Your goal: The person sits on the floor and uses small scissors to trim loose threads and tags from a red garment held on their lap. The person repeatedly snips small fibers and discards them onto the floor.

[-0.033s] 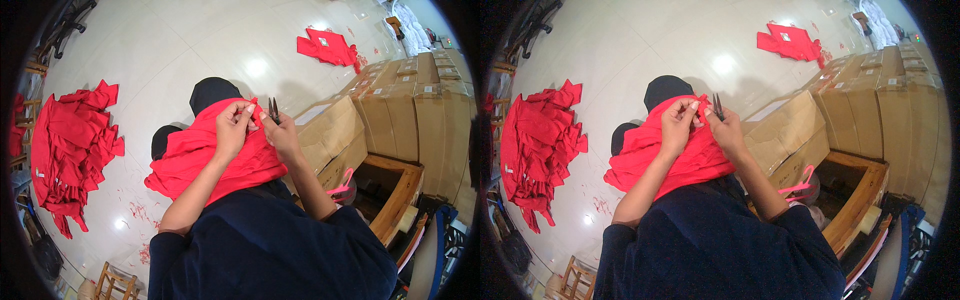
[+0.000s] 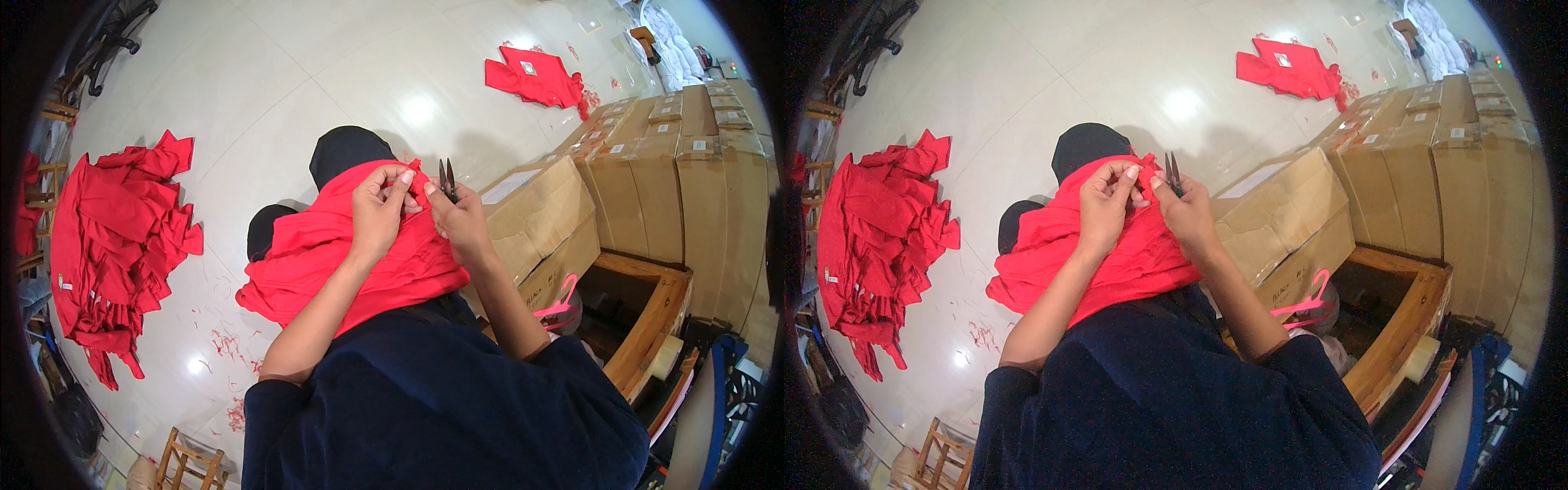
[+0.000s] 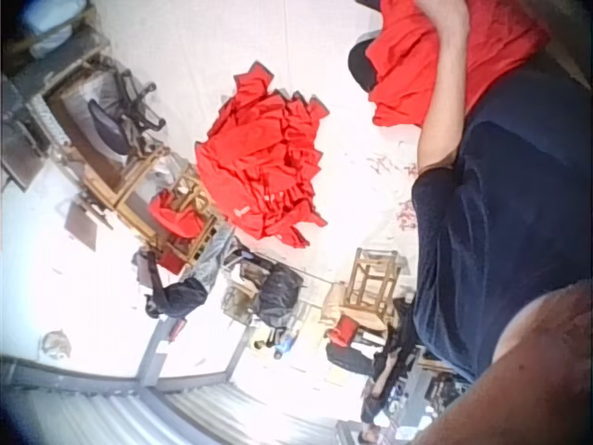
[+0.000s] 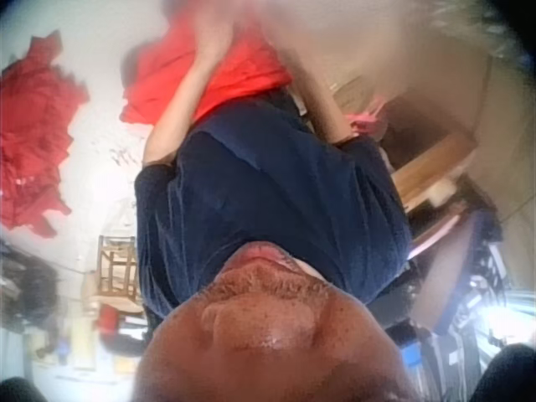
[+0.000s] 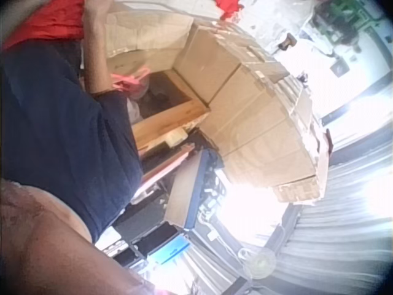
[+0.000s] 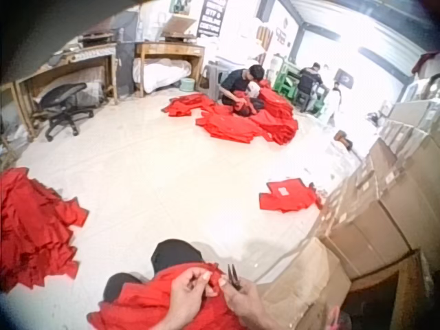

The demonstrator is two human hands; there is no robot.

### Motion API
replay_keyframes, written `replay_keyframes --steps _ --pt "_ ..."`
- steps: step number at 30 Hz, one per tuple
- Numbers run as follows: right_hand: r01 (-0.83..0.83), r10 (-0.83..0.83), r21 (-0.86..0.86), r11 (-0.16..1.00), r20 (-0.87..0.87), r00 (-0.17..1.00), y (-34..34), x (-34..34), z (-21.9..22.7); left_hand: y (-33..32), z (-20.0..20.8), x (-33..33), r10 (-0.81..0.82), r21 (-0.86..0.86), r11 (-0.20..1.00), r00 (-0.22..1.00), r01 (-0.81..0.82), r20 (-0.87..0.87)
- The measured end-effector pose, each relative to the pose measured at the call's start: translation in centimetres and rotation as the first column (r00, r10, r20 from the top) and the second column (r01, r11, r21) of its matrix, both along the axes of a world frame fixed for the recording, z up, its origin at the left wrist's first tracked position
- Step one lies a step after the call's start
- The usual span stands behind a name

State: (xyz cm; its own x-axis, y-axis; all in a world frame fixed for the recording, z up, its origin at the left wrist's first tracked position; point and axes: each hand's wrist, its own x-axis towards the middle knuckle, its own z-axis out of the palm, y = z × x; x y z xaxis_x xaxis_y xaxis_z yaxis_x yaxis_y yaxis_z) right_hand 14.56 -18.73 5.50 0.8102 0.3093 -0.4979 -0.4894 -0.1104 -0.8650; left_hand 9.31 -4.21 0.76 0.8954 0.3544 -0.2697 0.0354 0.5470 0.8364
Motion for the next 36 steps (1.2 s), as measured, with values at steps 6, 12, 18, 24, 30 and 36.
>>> replay_keyframes --steps 6,12,18,24,30,36 --pt "0.042 -0.041 0.009 0.999 -0.036 0.999 0.3 -0.1 0.2 0.2 -0.3 -0.4 -0.028 -0.068 0.997 0.999 0.03 0.024" --pt "0.144 -0.139 -0.022 0.989 0.167 0.976 1.0 -0.8 1.5 0.6 0.3 -0.6 -0.097 -0.079 0.992 0.995 0.096 -0.008" --pt "-0.076 0.076 0.003 0.997 -0.003 0.997 -0.7 -1.5 2.7 0.5 -1.2 -0.6 -0.065 -0.101 0.992 0.989 0.079 0.135" --pt "-0.135 0.157 0.091 0.987 -0.309 0.938 -1.3 -0.7 2.7 0.9 -1.1 -1.2 -0.1 -0.08 0.991 0.989 0.108 0.105" --pt "-0.147 0.185 0.142 0.979 -0.315 0.931 -1.5 -0.2 2.3 1.7 -1.5 -1.2 -0.189 -0.147 0.969 0.979 0.199 0.082" --pt "-0.139 0.195 0.182 0.973 -0.336 0.922 -1.6 0.1 2.0 2.3 -2.0 -1.5 -0.211 -0.24 0.94 0.967 0.24 0.14"
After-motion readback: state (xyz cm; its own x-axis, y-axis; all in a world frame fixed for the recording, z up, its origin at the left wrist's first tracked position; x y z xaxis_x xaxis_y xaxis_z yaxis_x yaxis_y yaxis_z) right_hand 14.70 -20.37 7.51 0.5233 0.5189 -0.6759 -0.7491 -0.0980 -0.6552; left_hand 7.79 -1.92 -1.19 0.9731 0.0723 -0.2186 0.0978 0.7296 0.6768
